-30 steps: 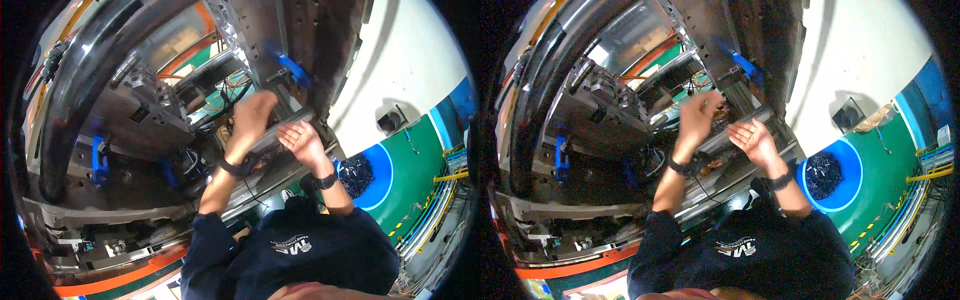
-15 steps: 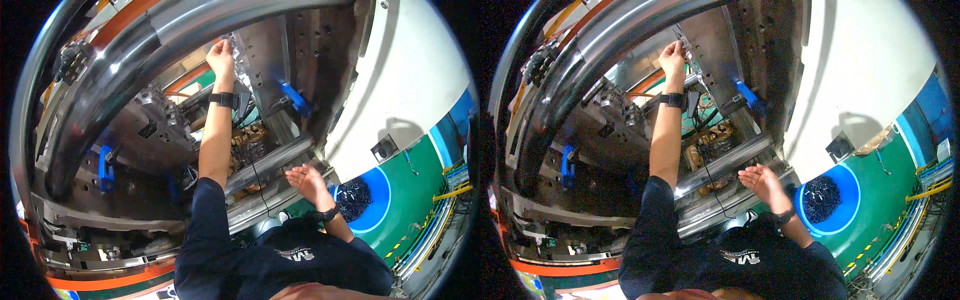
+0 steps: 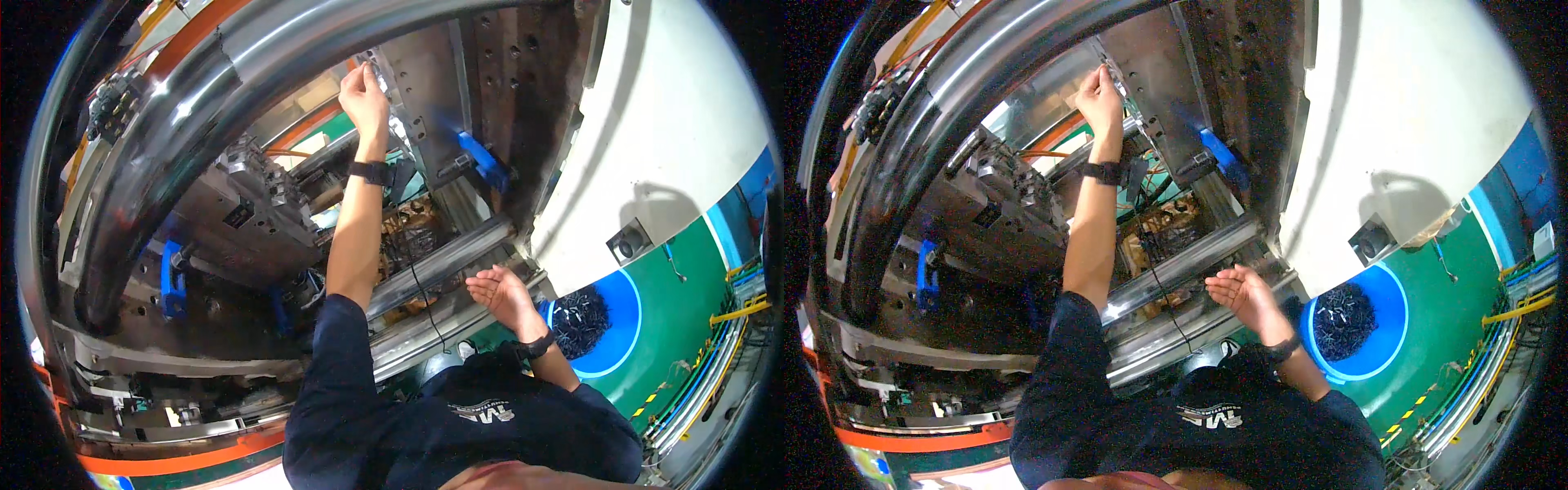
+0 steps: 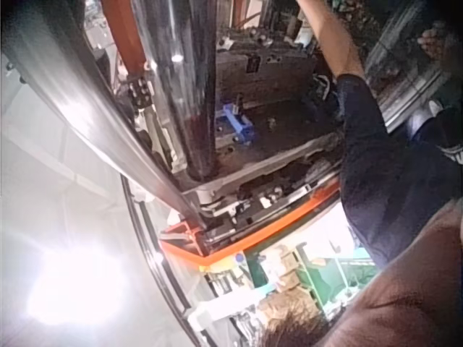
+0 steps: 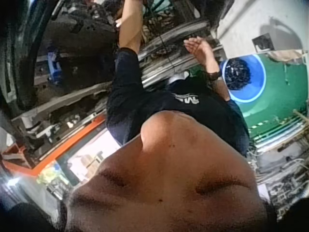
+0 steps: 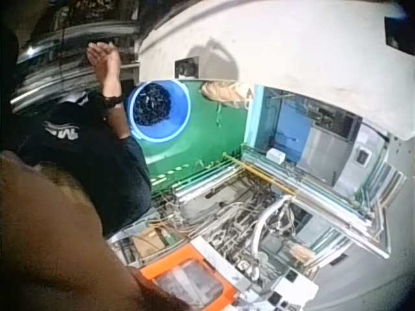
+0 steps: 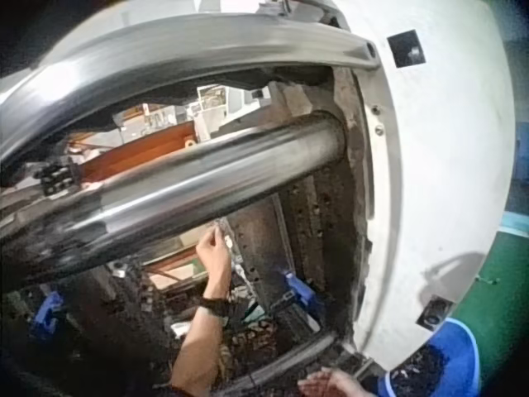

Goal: Opening an injection molding machine, removing plastic parts, and using a tool to debur the edges before inspection.

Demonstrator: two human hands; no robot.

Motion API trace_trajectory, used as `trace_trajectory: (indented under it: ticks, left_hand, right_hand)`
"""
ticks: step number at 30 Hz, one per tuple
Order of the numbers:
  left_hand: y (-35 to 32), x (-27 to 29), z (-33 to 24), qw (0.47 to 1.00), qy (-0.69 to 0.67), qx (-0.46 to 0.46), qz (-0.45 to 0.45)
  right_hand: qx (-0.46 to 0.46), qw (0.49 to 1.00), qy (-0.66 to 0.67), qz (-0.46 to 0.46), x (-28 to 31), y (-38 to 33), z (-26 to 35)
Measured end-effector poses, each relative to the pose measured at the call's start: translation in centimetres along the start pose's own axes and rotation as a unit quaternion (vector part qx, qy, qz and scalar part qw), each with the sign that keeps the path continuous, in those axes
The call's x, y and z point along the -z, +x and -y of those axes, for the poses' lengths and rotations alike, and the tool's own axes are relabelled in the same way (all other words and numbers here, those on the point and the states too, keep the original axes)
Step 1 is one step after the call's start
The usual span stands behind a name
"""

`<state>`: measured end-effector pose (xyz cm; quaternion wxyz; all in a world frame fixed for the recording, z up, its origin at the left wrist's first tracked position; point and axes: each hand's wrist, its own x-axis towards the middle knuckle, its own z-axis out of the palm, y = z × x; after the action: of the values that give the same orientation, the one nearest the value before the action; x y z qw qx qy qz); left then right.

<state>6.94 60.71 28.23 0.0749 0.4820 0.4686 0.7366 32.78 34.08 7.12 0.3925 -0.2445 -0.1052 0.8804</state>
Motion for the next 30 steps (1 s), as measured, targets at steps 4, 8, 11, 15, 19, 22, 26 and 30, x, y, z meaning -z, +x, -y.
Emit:
trace_trajectory:
  ticks: [4, 8, 11, 15, 19, 22, 26, 30]
  left_hand:
    - [-0.7, 0.7, -1.0, 0.994, -0.080, 0.043, 0.063]
    - [-0.1, 3.5, -1.2, 0.987, 0.007, 0.034, 0.154]
    - [-4.0, 4.8, -3.6, 0.959, 0.197, -0.131, 0.157]
    - [-15.9, 7.0, -11.8, 0.924, 0.144, -0.090, 0.342]
    - [-25.5, 11.0, -9.7, 0.785, 0.169, -0.207, 0.559]
    - [-28.2, 12.6, -7.6, 0.801, 0.163, -0.195, 0.542]
    - [-28.5, 14.3, -6.4, 0.785, 0.211, -0.174, 0.556]
    - [-28.1, 15.6, -5.6, 0.785, 0.220, -0.152, 0.559]
  right_hand:
    - [0.000, 1.000, -0.003, -0.011, -0.5, -0.3, -0.4]
    - [-0.007, 1.000, -0.007, -0.016, -0.6, -0.2, -1.4]
    - [-0.006, 1.000, -0.001, -0.013, -0.8, 0.0, -1.3]
    - [0.037, 0.999, 0.005, -0.006, -1.7, -0.1, 0.3]
    - [0.077, 0.995, 0.054, -0.040, -1.3, 2.3, -1.7]
    - [0.016, 0.999, 0.043, 0.030, 0.2, 3.3, -1.6]
    - [-0.020, 0.998, 0.010, 0.065, 0.1, 4.4, -2.8]
    - [-0.004, 0.998, -0.005, 0.056, -3.3, 3.9, -3.6]
